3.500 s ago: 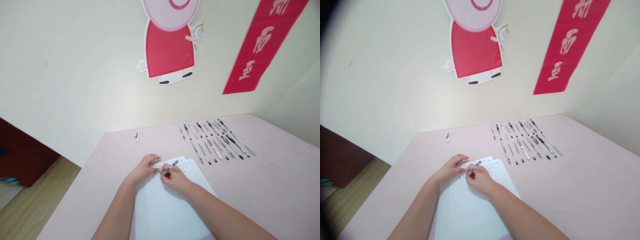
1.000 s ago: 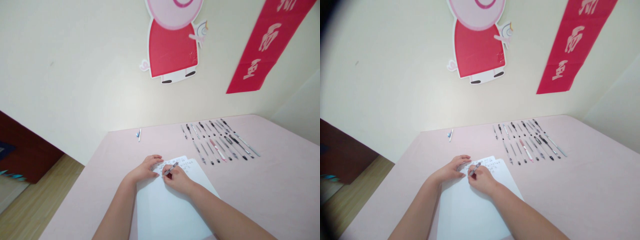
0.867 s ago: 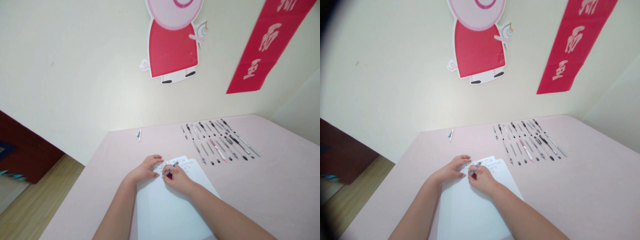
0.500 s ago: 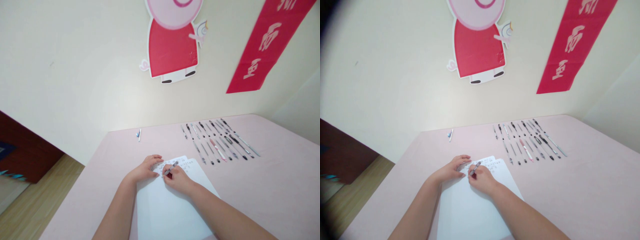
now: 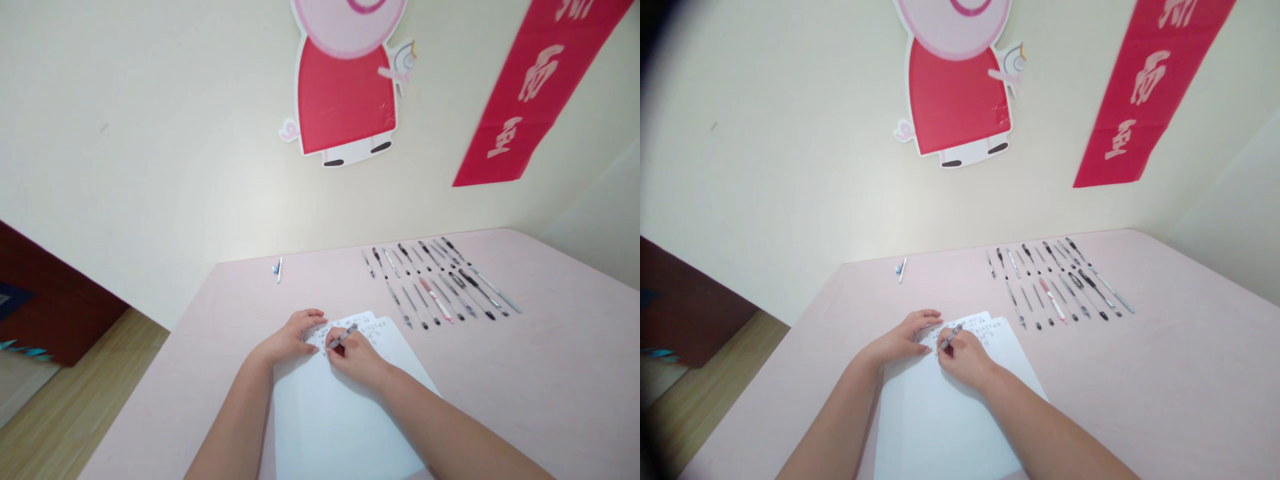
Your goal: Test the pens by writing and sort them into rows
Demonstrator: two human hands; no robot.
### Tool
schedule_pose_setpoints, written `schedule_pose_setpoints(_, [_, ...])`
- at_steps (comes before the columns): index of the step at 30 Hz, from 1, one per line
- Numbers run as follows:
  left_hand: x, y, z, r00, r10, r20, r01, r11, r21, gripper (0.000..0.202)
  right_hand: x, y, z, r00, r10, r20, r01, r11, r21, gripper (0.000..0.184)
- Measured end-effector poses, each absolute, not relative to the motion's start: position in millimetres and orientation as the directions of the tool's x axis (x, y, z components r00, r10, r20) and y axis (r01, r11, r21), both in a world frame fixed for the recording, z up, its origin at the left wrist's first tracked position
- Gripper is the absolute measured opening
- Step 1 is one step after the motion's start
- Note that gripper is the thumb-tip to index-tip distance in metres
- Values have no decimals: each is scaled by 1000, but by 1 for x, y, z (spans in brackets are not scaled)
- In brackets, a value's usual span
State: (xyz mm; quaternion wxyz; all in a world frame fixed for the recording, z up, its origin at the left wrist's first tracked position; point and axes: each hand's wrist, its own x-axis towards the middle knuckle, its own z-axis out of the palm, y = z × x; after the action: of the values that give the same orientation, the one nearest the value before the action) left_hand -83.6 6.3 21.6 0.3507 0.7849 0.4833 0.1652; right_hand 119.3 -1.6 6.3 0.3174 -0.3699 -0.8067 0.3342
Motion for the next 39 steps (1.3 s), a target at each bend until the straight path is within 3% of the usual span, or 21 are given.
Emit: schedule_pose_setpoints(39, [-84, 6, 22, 488, 869, -77, 651, -304, 696, 62, 121, -2, 9, -546, 797, 258, 371, 507, -778, 14])
